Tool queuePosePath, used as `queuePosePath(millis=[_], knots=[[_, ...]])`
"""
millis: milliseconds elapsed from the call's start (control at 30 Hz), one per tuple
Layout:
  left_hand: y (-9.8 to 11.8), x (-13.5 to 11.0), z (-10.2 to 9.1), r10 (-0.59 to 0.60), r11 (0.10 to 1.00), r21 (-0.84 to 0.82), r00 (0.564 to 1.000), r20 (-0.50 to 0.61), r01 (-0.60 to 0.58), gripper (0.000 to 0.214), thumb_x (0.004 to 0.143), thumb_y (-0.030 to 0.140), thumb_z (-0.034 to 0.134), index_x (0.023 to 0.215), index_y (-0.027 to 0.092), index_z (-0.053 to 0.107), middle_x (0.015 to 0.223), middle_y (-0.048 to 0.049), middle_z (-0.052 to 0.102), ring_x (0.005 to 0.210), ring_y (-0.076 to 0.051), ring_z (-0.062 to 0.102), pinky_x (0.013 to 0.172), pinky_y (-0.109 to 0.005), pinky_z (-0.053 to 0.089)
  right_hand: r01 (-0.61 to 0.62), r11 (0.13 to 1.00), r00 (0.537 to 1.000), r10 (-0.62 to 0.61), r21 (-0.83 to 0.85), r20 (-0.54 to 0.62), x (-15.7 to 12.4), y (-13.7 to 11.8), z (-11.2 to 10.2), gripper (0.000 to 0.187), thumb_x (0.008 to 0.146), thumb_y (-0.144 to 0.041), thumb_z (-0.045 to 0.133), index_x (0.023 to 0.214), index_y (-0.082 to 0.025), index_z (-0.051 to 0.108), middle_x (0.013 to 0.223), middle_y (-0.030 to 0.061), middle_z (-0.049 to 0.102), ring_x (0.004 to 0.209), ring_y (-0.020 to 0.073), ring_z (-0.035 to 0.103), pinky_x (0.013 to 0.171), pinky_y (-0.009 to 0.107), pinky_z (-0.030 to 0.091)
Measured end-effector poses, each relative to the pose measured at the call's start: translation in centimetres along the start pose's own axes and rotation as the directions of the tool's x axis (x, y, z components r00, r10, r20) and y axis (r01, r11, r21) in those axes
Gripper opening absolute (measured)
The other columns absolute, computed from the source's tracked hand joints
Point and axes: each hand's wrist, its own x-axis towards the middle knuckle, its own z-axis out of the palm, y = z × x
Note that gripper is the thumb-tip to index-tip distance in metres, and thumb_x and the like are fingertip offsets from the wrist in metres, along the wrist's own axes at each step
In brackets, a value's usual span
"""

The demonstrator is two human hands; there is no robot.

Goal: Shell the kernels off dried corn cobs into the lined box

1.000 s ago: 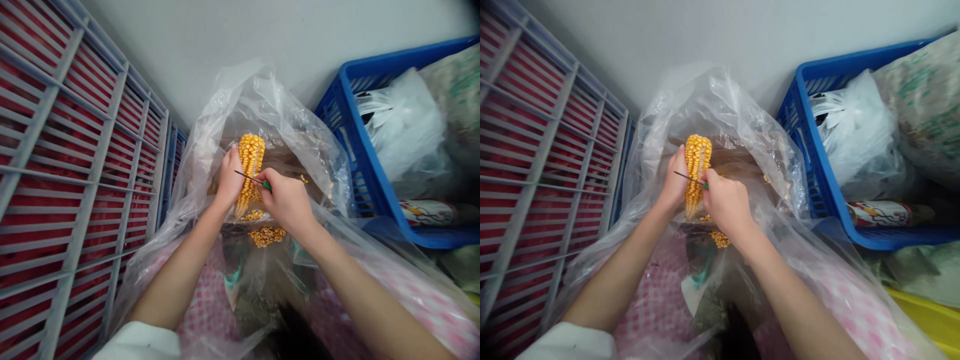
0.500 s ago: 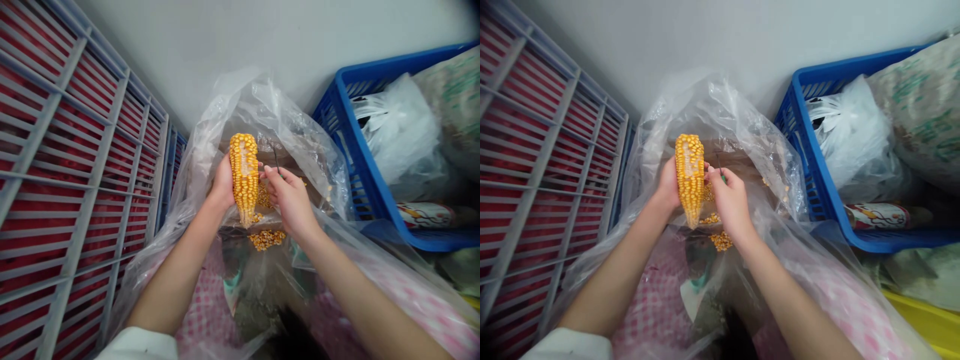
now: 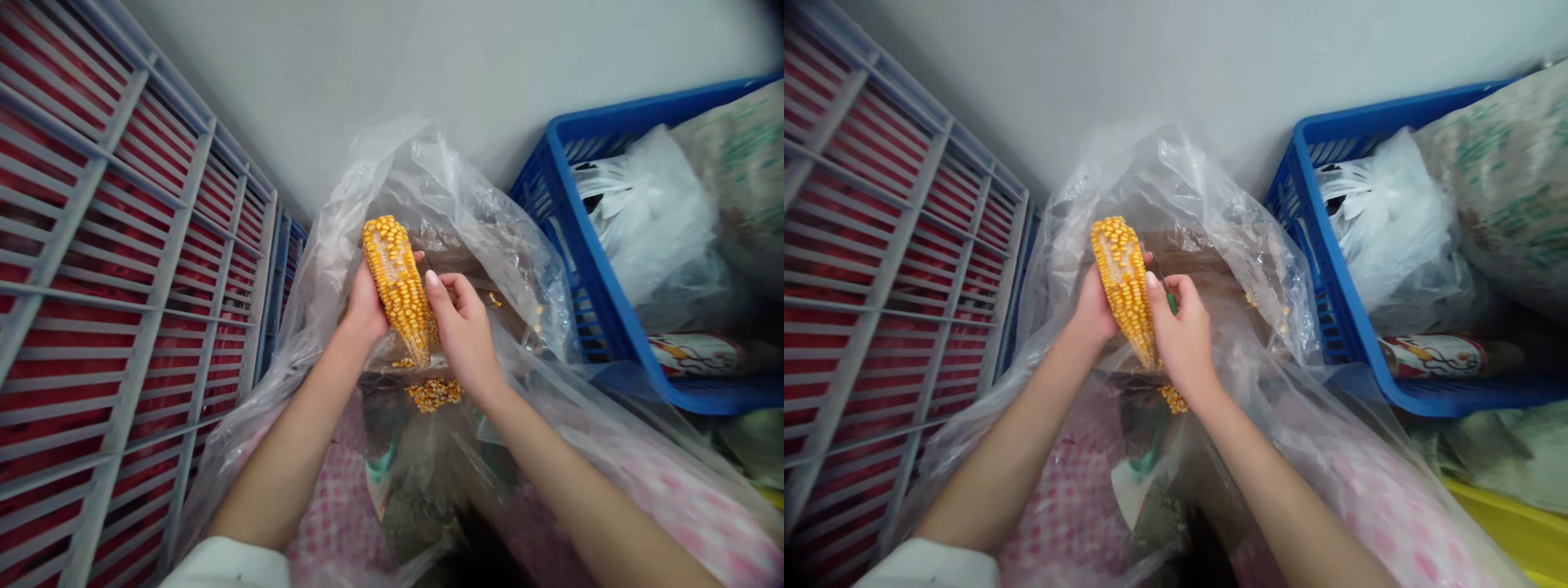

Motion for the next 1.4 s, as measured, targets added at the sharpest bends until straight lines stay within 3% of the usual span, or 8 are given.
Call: queuePosePath(millis=[133, 267, 400, 567, 833, 1033, 1267, 1400], knots=[[-0.4, 0.1, -0.1, -0.046, 0.996, -0.081, 0.999, 0.02, 0.047, 0.043, 0.088, 0.04, 0.028, 0.087, 0.014, 0.062, 0.068, -0.004, 0.066, 0.071, -0.015, 0.064, 0.071, -0.027, 0.052, -0.198, 0.967, 0.98, 0.193, 0.162, 0.045, 0.2, 0.3, 0.0, 0.033, 0.071, -0.053, 0.057, 0.075, -0.02, 0.054, 0.064, -0.0031, 0.054, 0.061, 0.012, 0.049, 0.057, 0.024, 0.036], [-0.5, 0.0, 0.0, -0.086, 0.99, -0.112, 0.996, -0.017, 0.083, 0.059, 0.086, 0.055, 0.018, 0.09, 0.014, 0.061, 0.075, -0.0066, 0.066, 0.08, -0.019, 0.065, 0.075, -0.034, 0.052, -0.392, 0.835, 0.92, 0.36, 0.386, 0.154, -0.1, 1.3, 0.8, 0.033, 0.07, -0.051, 0.057, 0.079, -0.02, 0.056, 0.07, -0.001, 0.06, 0.065, 0.0148, 0.055, 0.057, 0.025, 0.039], [-0.8, -0.6, 0.4, 0.011, 0.999, -0.041, 0.999, -0.045, -0.012, 0.061, 0.077, 0.068, 0.03, 0.092, 0.017, 0.059, 0.078, -0.0065, 0.065, 0.083, -0.021, 0.064, 0.074, -0.033, 0.052, -0.346, 0.857, 0.938, 0.325, 0.383, 0.12, -0.6, 2.1, 1.2, 0.037, 0.071, -0.056, 0.055, 0.083, -0.021, 0.055, 0.077, 0.0002, 0.062, 0.074, 0.0165, 0.057, 0.064, 0.027, 0.042], [-1.5, -1.0, 0.6, 0.167, 0.975, 0.147, 0.986, 0.0, -0.165, 0.041, 0.066, 0.048, 0.066, 0.094, 0.02, 0.056, 0.081, -0.0016, 0.061, 0.074, -0.017, 0.065, 0.069, -0.028, 0.052, -0.299, 0.937, 0.95, 0.276, 0.182, 0.144, -0.7, 2.6, 0.7, 0.047, 0.069, -0.064, 0.052, 0.084, -0.02, 0.051, 0.082, 0.0019, 0.061, 0.076, 0.0169, 0.057, 0.067, 0.028, 0.042], [-2.0, -0.7, 0.5, 0.139, 0.972, 0.191, 0.99, 0.005, -0.137, 0.046, 0.074, 0.057, 0.053, 0.098, 0.018, 0.056, 0.084, -0.0054, 0.065, 0.076, -0.019, 0.066, 0.065, -0.028, 0.051, -0.35, 0.921, 0.934, 0.328, 0.172, 0.142, -0.6, 2.3, 0.2, 0.049, 0.069, -0.065, 0.052, 0.085, -0.019, 0.049, 0.082, 0.0037, 0.063, 0.074, 0.0177, 0.059, 0.063, 0.028, 0.043], [-1.5, -0.6, 0.6, 0.084, 0.983, 0.161, 0.996, 0.006, -0.083, 0.056, 0.077, 0.065, 0.037, 0.095, 0.017, 0.059, 0.082, -0.0084, 0.067, 0.078, -0.021, 0.066, 0.063, -0.028, 0.052, -0.393, 0.906, 0.908, 0.354, 0.161, 0.226, -0.7, 2.0, 0.0, 0.056, 0.059, -0.057, 0.067, 0.096, -0.02, 0.049, 0.089, 0.0036, 0.064, 0.075, 0.0168, 0.061, 0.066, 0.028, 0.045], [-1.8, -1.0, 0.5, 0.125, 0.959, 0.249, 0.99, 0.072, -0.139, 0.044, 0.068, 0.05, 0.064, 0.096, 0.018, 0.055, 0.084, -0.0049, 0.064, 0.066, -0.016, 0.065, 0.06, -0.027, 0.051, -0.418, 0.891, 0.895, 0.371, 0.177, 0.246, -0.8, 1.8, -0.1, 0.055, 0.06, -0.056, 0.067, 0.097, -0.018, 0.052, 0.086, 0.003, 0.065, 0.07, 0.0141, 0.06, 0.062, 0.026, 0.045], [-2.0, -0.6, 0.4, 0.082, 0.97, 0.226, 0.996, 0.034, -0.088, 0.048, 0.074, 0.059, 0.05, 0.095, 0.017, 0.057, 0.082, -0.007, 0.065, 0.073, -0.02, 0.066, 0.061, -0.029, 0.051, -0.458, 0.869, 0.877, 0.408, 0.187, 0.252, -0.6, 1.5, -0.3, 0.053, 0.061, -0.057, 0.066, 0.096, -0.018, 0.052, 0.079, 0.0024, 0.064, 0.064, 0.0138, 0.059, 0.058, 0.025, 0.043]])
